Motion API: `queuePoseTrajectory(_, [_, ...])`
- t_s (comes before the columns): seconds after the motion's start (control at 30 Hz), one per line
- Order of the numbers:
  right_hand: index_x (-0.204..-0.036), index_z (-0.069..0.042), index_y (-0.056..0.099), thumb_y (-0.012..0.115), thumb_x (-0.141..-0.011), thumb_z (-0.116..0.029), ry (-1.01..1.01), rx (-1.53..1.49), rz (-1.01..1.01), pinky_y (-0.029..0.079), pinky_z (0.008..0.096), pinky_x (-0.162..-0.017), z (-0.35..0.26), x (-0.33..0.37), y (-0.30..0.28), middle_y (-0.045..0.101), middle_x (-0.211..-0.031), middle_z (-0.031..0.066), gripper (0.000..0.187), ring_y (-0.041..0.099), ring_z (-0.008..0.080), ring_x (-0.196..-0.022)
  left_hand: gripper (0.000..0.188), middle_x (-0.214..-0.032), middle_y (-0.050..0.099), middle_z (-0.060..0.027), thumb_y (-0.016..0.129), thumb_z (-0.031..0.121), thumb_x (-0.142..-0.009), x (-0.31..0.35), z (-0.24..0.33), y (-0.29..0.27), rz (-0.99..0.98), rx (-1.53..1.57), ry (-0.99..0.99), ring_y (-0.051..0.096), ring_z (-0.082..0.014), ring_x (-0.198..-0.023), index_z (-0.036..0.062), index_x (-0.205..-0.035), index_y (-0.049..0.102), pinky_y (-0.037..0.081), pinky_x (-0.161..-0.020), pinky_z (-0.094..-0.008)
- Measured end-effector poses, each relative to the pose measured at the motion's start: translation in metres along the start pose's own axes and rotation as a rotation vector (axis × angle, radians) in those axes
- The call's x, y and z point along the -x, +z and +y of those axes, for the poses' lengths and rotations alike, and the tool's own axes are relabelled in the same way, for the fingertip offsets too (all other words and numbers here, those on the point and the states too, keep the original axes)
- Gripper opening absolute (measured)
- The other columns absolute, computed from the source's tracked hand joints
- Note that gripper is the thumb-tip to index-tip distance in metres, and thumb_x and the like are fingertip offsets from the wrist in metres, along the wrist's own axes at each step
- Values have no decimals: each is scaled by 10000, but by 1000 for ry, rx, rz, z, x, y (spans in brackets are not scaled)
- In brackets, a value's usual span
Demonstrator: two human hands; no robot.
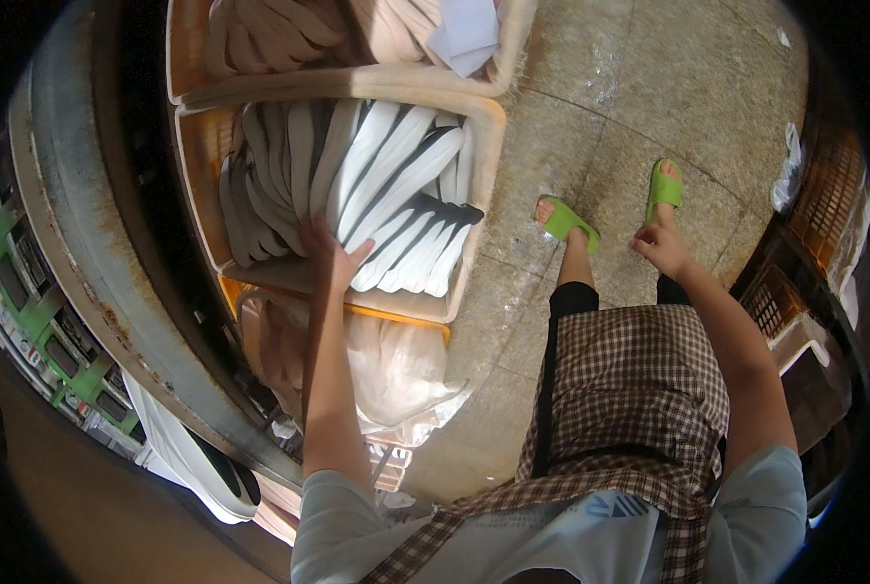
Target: The person repeatedly picks up stacks of pink and white slippers from a metal shelf, turns them over to inspect the soles, and places them into a yellow basket. The person handles the slippers by hand without using any tools.
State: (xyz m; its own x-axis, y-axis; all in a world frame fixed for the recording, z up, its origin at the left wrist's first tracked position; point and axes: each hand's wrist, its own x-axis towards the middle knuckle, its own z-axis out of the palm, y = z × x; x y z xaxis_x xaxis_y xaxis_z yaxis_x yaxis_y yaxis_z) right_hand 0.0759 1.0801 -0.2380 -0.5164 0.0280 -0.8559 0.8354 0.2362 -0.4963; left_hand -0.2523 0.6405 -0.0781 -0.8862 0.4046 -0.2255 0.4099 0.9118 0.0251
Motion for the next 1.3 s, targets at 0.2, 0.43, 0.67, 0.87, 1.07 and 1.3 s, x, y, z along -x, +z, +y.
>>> queuePoseTrajectory(0.2, [-971, -24, 635, 608, -852, -252, -17, -41, -43, 492, 307, -696, -37, 15, 1, 622, -853, 90, 259, 610, 183, -722, 1009, -1463, 83, -305, 816, 334, -633, 4, 17, 12, 17, 98, -187, 170, -458, -1343, 23, -1405, 246, 263, -1065, -507])
queuePoseTrajectory(0.43, [-1000, 21, 574, 620, -835, -283, -93, 31, -107, 474, 339, -753, -50, 32, -5, 625, -890, 133, 349, 597, 221, -833, 860, -1403, 302, -279, 707, 407, -761, 17, 66, -39, -117, 292, -387, 282, -408, -1312, -29, -1376, 293, 267, -1077, -439])
queuePoseTrajectory(0.67, [-1016, 25, 575, 595, -843, -213, -77, 100, 68, 472, 385, -803, -38, 49, -66, 619, -954, 178, 295, 597, 283, -885, 727, -1326, 469, -135, 691, 252, -803, 121, 236, -240, -850, 760, 227, 435, -272, -1236, 60, -1395, 315, 338, -1043, -367])
queuePoseTrajectory(0.87, [-1044, 58, 547, 583, -848, -153, -78, 171, 286, 487, 359, -608, 0, 61, -103, 605, -847, 154, 290, 591, 226, -673, 499, -1261, 460, -149, 614, 85, -863, 123, 60, -358, 1019, 1089, -122, 601, -200, -926, 22, -1282, 350, 495, -763, -324])
queuePoseTrajectory(1.07, [-1017, 69, 558, 569, -854, -154, 10, 192, 296, 495, 381, -625, -21, 115, -90, 621, -858, 182, 276, 612, 252, -667, 590, -1160, 469, -185, 636, 333, -848, 73, -156, -347, 618, 1136, -1008, 568, -281, -879, 19, -1288, 397, 539, -681, -361])
queuePoseTrajectory(1.3, [-1083, 27, 582, 578, -821, -202, 72, 167, 238, 465, 413, -858, -58, 158, -42, 617, -1066, 215, 348, 590, 349, -982, 254, -794, 590, -112, 560, 298, -899, 21, -270, -308, 529, 2070, -772, 618, -230, -653, 45, -929, 561, 550, -560, -316])
